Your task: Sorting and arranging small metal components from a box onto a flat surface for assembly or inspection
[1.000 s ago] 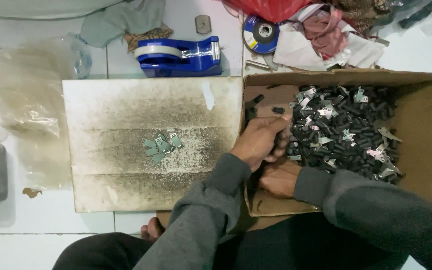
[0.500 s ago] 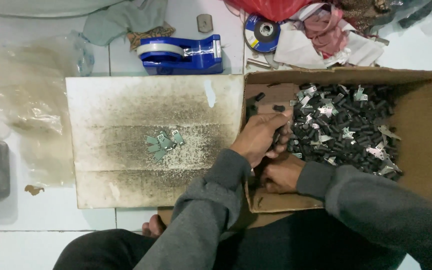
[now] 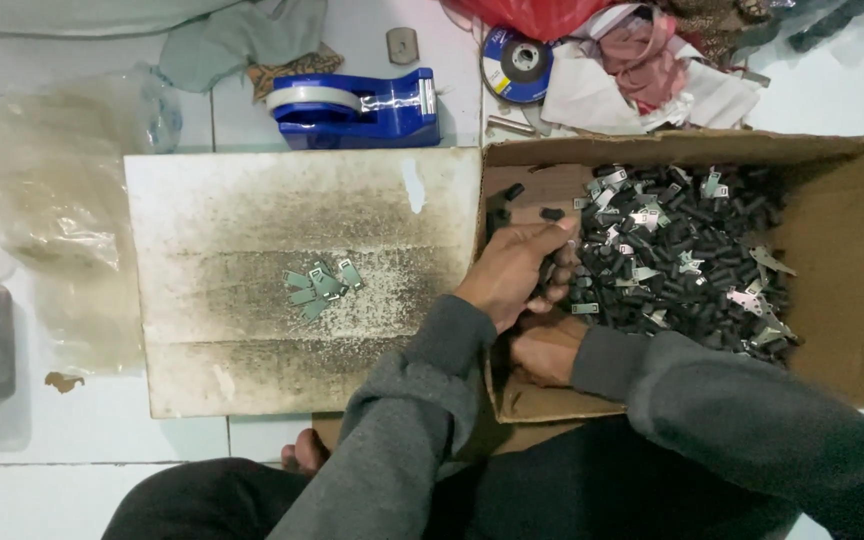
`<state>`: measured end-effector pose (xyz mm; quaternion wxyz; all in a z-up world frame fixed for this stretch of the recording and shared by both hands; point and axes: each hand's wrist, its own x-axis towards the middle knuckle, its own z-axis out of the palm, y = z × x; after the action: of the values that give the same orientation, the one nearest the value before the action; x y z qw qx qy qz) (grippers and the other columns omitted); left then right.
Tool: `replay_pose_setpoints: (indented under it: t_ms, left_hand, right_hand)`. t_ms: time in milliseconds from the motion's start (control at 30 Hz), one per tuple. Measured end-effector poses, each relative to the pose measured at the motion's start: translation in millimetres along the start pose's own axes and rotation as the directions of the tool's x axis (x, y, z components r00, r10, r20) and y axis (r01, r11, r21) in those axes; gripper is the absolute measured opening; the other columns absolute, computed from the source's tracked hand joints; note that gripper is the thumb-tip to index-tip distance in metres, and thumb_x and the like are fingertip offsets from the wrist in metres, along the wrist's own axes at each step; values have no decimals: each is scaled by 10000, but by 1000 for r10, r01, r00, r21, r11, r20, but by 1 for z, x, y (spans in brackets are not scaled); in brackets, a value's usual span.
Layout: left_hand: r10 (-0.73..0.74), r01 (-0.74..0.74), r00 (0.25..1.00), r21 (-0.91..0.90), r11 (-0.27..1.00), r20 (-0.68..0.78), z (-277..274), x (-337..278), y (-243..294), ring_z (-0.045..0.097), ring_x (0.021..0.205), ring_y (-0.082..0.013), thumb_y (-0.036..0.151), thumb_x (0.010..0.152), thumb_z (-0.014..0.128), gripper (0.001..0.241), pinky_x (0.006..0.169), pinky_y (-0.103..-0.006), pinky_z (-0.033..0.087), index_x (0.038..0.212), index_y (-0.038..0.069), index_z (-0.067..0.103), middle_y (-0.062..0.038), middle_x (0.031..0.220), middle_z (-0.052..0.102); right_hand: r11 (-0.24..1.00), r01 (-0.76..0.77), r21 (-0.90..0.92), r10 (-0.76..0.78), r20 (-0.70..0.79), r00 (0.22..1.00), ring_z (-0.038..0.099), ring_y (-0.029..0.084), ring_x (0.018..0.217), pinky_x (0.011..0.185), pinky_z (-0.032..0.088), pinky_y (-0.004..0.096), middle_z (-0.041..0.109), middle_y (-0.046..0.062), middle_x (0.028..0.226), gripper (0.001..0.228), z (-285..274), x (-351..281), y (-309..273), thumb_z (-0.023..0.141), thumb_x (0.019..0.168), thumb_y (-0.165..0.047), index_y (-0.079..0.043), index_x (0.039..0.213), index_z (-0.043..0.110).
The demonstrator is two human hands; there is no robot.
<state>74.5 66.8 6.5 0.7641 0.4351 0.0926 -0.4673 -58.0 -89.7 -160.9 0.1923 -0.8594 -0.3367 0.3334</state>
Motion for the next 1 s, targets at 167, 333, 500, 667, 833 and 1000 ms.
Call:
replay_pose_setpoints:
  t_ms: [167,333,500,667,833,1000]
  left_hand:
    - [-14,14,1000,-27,1000,3,-3,2,-2,607,590,-155,378,1069,589,411,423,-212,397,805,68,640,-89,666,579]
    - [-16,16,1000,-50,999,-6,-3,2,-4,613,582,-164,409,1040,626,411,425,-213,415,804,73,639,-93,663,583]
    - [-22,23,997,11,1000,-71,2,4,-4,625,588,-193,342,1067,587,375,416,-223,404,864,38,671,-124,678,596]
    - [111,-60,988,390,919,-110,12,-1,1,677,760,-345,343,1033,596,371,544,-423,543,1013,-13,702,-226,824,672]
    - [153,-121,988,639,759,5,17,-12,-4,698,1021,-505,409,979,649,544,765,-617,613,1184,-94,686,-355,1035,697]
    - [412,-352,909,641,682,61,5,8,-30,710,703,-458,340,1005,671,440,546,-535,592,1078,-92,700,-328,927,703]
  right_hand:
    - [999,-16,-51,22,109,994,749,358,805,693,607,546,750,95,761,334,-18,11,-10,655,823,-486,-176,844,777]
    - [970,-103,221,86,85,993,739,426,834,669,618,583,769,133,816,282,-75,-27,-8,741,783,-442,-211,919,829]
    - [641,-228,733,294,39,955,745,187,711,599,610,398,866,164,786,164,-120,-68,19,909,758,-158,-77,900,904]
    - [462,-126,878,442,-105,891,651,157,679,514,551,377,828,187,701,139,-156,-89,10,901,731,-2,8,870,889]
    - [258,130,957,525,-252,813,577,160,681,497,495,342,730,226,672,192,-147,-98,20,827,772,102,77,962,815]
    - [298,82,951,607,-255,752,595,174,666,515,501,322,760,265,755,182,-158,-86,2,829,802,67,114,973,790]
